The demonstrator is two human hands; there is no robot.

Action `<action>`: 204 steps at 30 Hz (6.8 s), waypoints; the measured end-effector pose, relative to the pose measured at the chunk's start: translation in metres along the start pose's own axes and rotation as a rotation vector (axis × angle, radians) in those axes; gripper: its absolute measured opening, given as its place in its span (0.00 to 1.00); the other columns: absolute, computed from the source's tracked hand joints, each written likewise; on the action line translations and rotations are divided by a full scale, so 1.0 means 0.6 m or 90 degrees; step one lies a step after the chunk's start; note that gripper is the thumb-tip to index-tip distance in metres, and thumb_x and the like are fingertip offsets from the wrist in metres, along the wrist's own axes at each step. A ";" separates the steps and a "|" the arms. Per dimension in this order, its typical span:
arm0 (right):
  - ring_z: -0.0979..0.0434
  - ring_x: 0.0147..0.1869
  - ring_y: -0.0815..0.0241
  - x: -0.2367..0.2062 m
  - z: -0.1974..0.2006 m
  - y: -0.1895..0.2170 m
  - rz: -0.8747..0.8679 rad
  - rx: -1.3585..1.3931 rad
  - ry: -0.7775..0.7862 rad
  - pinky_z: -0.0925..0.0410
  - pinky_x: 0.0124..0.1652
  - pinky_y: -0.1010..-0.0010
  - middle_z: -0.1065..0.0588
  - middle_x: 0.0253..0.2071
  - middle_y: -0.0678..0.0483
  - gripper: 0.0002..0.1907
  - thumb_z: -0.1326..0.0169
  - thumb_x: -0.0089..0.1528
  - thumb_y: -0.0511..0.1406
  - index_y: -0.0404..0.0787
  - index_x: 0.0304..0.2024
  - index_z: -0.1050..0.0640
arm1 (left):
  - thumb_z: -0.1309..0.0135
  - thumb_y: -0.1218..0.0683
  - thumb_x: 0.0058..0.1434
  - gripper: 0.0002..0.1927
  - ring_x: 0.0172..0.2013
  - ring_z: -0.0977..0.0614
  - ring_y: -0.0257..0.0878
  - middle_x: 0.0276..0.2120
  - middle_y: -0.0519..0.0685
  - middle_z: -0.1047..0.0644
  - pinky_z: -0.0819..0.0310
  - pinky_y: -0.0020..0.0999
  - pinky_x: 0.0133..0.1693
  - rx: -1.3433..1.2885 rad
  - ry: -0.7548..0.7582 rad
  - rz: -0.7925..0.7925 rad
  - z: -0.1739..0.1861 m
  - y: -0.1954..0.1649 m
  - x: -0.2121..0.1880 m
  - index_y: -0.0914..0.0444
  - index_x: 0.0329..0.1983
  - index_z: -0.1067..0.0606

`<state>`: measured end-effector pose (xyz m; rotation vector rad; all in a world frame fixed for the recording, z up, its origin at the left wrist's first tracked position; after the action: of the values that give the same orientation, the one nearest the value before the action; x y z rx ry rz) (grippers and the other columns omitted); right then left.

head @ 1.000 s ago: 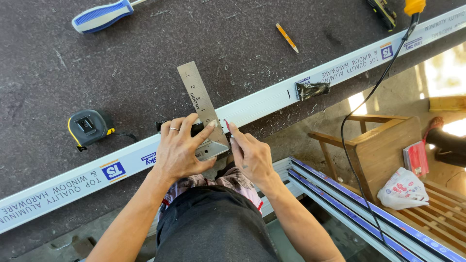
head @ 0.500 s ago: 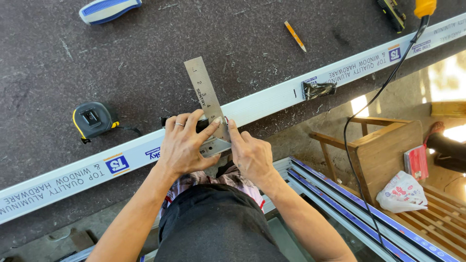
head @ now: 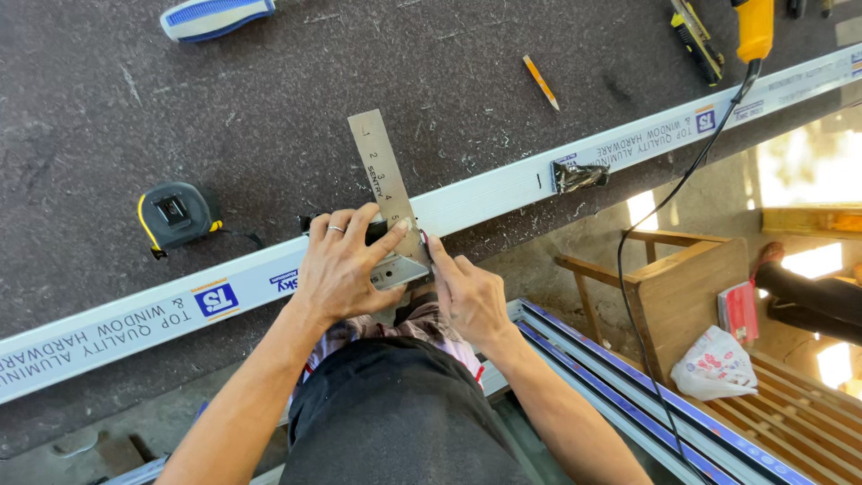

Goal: The person uses a power drill to make holes in an aluminum window frame, then marks measurements with a square and marker, and finally uses a hacksaw to cut the frame. The work is performed on a workbench in a workshop.

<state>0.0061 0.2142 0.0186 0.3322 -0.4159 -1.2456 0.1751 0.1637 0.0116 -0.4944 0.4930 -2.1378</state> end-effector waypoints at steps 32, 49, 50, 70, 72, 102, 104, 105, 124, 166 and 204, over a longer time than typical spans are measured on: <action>0.28 0.20 0.57 0.020 -0.004 0.002 0.012 -0.068 0.006 0.33 0.21 0.65 0.30 0.24 0.53 0.26 0.43 0.62 0.31 0.30 0.63 0.27 | 0.31 0.38 0.34 0.45 0.54 0.30 0.54 0.57 0.58 0.31 0.39 0.54 0.53 0.015 0.047 0.024 -0.014 0.002 0.009 0.52 0.61 0.24; 0.25 0.24 0.56 0.006 0.015 0.002 -0.013 0.016 -0.099 0.29 0.26 0.65 0.26 0.28 0.50 0.24 0.43 0.64 0.29 0.38 0.64 0.27 | 0.32 0.38 0.38 0.42 0.54 0.29 0.53 0.57 0.57 0.30 0.39 0.52 0.53 0.004 0.014 0.013 0.007 0.006 0.000 0.52 0.61 0.23; 0.23 0.27 0.57 0.005 0.025 -0.003 -0.028 0.056 -0.165 0.28 0.28 0.66 0.24 0.32 0.49 0.24 0.44 0.66 0.29 0.39 0.65 0.28 | 0.33 0.38 0.38 0.43 0.54 0.29 0.53 0.57 0.57 0.30 0.39 0.52 0.53 0.008 0.014 0.009 0.007 0.005 0.000 0.52 0.61 0.23; 0.26 0.24 0.55 0.024 0.005 -0.001 -0.059 0.029 -0.072 0.32 0.25 0.64 0.26 0.26 0.53 0.24 0.42 0.63 0.30 0.40 0.63 0.25 | 0.31 0.39 0.35 0.45 0.55 0.30 0.54 0.57 0.57 0.31 0.41 0.54 0.54 0.006 0.056 0.032 -0.008 0.004 0.009 0.53 0.60 0.23; 0.26 0.23 0.56 0.025 0.005 0.001 -0.062 0.024 -0.066 0.32 0.25 0.64 0.26 0.27 0.53 0.23 0.41 0.63 0.30 0.40 0.62 0.25 | 0.31 0.39 0.35 0.45 0.55 0.30 0.54 0.57 0.57 0.31 0.40 0.54 0.54 0.004 0.048 0.029 -0.006 0.004 0.010 0.53 0.61 0.23; 0.26 0.25 0.52 -0.003 0.006 0.026 -0.011 -0.039 -0.040 0.32 0.26 0.63 0.28 0.27 0.52 0.24 0.44 0.65 0.31 0.37 0.64 0.27 | 0.32 0.38 0.38 0.43 0.54 0.29 0.52 0.57 0.55 0.30 0.40 0.51 0.53 0.003 0.018 0.015 0.003 0.011 -0.003 0.51 0.61 0.24; 0.26 0.24 0.52 -0.002 0.006 0.025 -0.031 0.002 -0.062 0.32 0.26 0.62 0.28 0.25 0.51 0.23 0.44 0.65 0.31 0.39 0.63 0.26 | 0.31 0.38 0.38 0.43 0.54 0.29 0.52 0.57 0.55 0.30 0.40 0.51 0.54 -0.004 0.007 0.013 0.006 0.011 -0.008 0.51 0.61 0.24; 0.26 0.24 0.51 -0.002 0.007 0.025 -0.044 0.025 -0.074 0.32 0.27 0.61 0.28 0.25 0.50 0.22 0.44 0.65 0.31 0.40 0.63 0.25 | 0.31 0.38 0.38 0.43 0.55 0.30 0.52 0.57 0.56 0.30 0.40 0.52 0.54 -0.004 0.004 0.011 0.007 0.010 -0.010 0.51 0.61 0.24; 0.27 0.31 0.71 -0.079 -0.052 -0.078 -0.274 0.525 -0.187 0.33 0.32 0.79 0.24 0.29 0.57 0.20 0.47 0.69 0.33 0.37 0.64 0.26 | 0.31 0.35 0.41 0.46 0.69 0.38 0.55 0.66 0.58 0.31 0.57 0.65 0.69 0.088 -0.041 -0.027 -0.017 0.004 -0.060 0.53 0.64 0.28; 0.29 0.26 0.70 -0.006 0.271 -0.628 -0.261 0.454 0.202 0.32 0.27 0.77 0.26 0.25 0.59 0.18 0.43 0.63 0.34 0.35 0.54 0.22 | 0.42 0.42 0.62 0.23 0.49 0.19 0.60 0.50 0.60 0.23 0.25 0.50 0.51 -0.078 -0.319 0.511 -0.126 -0.087 0.498 0.63 0.51 0.22; 0.27 0.31 0.70 0.330 0.272 -0.660 0.030 0.666 0.477 0.32 0.32 0.81 0.26 0.34 0.53 0.20 0.48 0.67 0.28 0.35 0.62 0.28 | 0.49 0.53 0.66 0.27 0.46 0.17 0.50 0.52 0.54 0.20 0.26 0.44 0.51 0.057 -0.568 0.710 -0.318 -0.456 0.391 0.66 0.67 0.31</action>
<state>-0.3523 -0.0926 0.0037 1.6044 -0.3812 -0.6790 -0.2321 0.1542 0.0299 -0.8026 0.0815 -0.7432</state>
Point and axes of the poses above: each hand's wrist, its own x-axis towards the middle knuckle, its own z-axis out of the back of the hand, y = z × x, the point moved 6 cm from there along x, towards the middle knuckle
